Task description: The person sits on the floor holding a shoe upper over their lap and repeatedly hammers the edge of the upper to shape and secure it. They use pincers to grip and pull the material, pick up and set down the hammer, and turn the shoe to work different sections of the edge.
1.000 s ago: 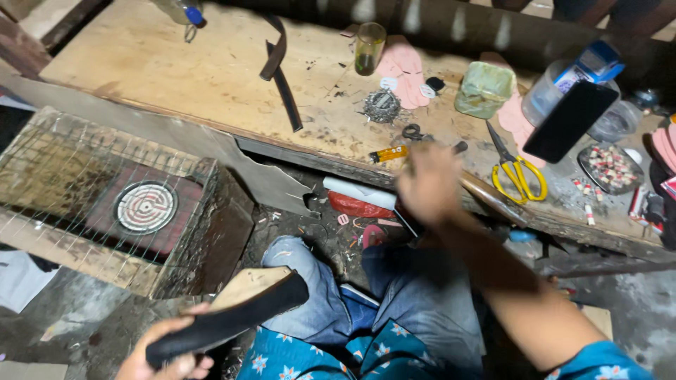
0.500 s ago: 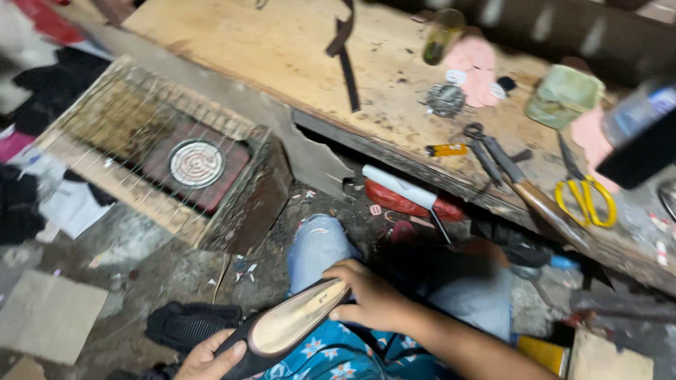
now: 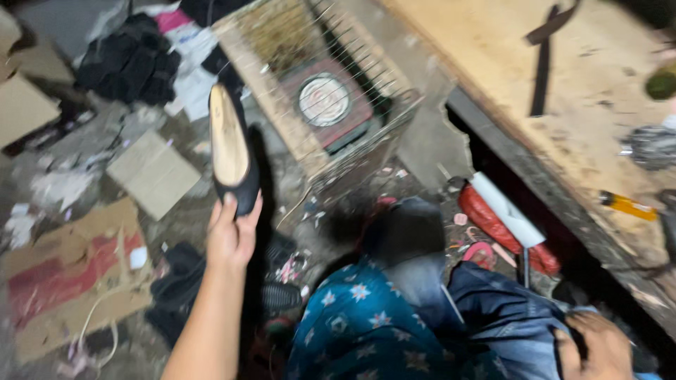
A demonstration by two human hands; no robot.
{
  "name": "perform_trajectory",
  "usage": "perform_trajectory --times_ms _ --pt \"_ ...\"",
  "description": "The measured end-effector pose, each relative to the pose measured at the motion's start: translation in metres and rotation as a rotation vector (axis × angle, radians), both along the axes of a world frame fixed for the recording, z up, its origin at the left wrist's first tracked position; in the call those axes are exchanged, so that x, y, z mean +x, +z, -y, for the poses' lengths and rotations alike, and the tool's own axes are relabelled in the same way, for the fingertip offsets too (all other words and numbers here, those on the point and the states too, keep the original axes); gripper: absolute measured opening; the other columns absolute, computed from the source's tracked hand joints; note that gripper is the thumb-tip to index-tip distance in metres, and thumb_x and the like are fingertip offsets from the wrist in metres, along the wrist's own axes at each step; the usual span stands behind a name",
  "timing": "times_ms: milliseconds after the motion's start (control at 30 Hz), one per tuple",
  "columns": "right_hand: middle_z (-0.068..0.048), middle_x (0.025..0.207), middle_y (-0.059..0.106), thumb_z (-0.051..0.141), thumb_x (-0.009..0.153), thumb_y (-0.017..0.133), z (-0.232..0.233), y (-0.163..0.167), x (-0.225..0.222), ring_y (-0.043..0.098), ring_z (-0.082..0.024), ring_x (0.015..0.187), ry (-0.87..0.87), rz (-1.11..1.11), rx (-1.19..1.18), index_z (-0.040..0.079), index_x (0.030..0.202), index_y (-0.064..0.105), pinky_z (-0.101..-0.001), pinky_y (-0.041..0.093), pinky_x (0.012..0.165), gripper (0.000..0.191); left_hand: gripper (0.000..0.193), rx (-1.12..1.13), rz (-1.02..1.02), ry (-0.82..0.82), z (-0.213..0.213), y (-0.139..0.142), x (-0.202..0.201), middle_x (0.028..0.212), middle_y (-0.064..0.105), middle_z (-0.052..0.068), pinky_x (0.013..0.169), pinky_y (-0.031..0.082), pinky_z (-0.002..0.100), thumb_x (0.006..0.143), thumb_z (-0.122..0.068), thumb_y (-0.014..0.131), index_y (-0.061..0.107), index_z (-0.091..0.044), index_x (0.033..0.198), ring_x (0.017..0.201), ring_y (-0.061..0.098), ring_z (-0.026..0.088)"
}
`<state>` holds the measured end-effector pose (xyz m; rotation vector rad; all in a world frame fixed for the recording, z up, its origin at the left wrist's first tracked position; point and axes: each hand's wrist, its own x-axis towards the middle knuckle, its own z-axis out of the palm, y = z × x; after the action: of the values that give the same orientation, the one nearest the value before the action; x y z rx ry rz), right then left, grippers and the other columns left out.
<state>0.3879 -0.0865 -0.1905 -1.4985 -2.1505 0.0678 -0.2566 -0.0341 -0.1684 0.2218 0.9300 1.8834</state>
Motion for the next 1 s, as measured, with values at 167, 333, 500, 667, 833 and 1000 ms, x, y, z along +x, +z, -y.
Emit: perform_trajectory --times_ms 167,333,500,667,833,1000 --pt "-0.018 0.094 0.072 0.023 0.084 0.073 0.0 -0.009 0.008 0.072 -0.032 0.09 -0.118 0.051 -0.13 0.005 0.102 0.073 -0.0372 0.057 0.089 0.026 0.033 -0.117 0.179 0.131 -0.034 -0.038 -0.016 0.127 0.066 0.018 0.1 0.059 0.048 0.101 -0.014 0.061 0.055 0.0 0.13 0.113 0.068 0.035" --pt "-0.021 0.091 0.072 0.025 0.073 0.077 0.003 -0.002 0.008 0.073 -0.035 0.088 -0.206 0.127 -0.214 0.004 0.097 0.076 -0.0403 0.058 0.087 0.033 0.029 -0.208 0.217 0.049 -0.064 -0.046 -0.005 0.122 0.069 0.015 0.099 0.06 0.05 0.1 -0.014 0.062 0.057 -0.001 0.126 0.112 0.07 0.032" --pt "-0.02 0.086 0.073 0.031 0.069 0.084 -0.011 0.003 0.01 0.074 -0.035 0.082 -0.162 0.156 -0.287 0.004 0.091 0.076 -0.0404 0.059 0.083 0.036 0.029 -0.239 0.202 -0.098 -0.104 -0.038 0.008 0.12 0.071 0.015 0.097 0.06 0.048 0.1 -0.015 0.062 0.058 -0.002 0.125 0.109 0.07 0.031" --pt "-0.018 0.079 0.075 0.035 0.064 0.091 -0.02 0.005 0.007 0.077 -0.033 0.077 -0.053 0.162 -0.412 0.004 0.085 0.078 -0.039 0.061 0.077 0.039 0.026 -0.278 0.131 -0.195 -0.151 -0.04 0.014 0.114 0.073 0.012 0.084 0.061 0.044 0.102 -0.014 0.061 0.061 -0.005 0.127 0.098 0.072 0.026" --pt "-0.019 0.075 0.073 0.034 0.061 0.095 -0.011 -0.005 0.01 0.075 -0.035 0.078 -0.185 0.151 -0.257 0.003 0.077 0.075 -0.0408 0.06 0.079 0.041 0.019 -0.179 0.121 -0.254 -0.194 -0.054 0.016 0.104 0.073 0.013 0.077 0.063 0.045 0.102 -0.013 0.06 0.065 -0.004 0.119 0.088 0.074 0.027" --pt "-0.011 0.072 0.07 0.034 0.065 0.087 -0.013 -0.02 0.021 0.073 -0.029 0.072 -0.104 0.001 -0.118 0.008 0.075 0.069 -0.0372 0.059 0.078 0.034 0.027 -0.205 0.196 -0.321 -0.215 -0.065 0.015 0.1 0.074 0.014 0.071 0.062 0.046 0.104 -0.024 0.056 0.067 -0.001 0.113 0.085 0.073 0.029"
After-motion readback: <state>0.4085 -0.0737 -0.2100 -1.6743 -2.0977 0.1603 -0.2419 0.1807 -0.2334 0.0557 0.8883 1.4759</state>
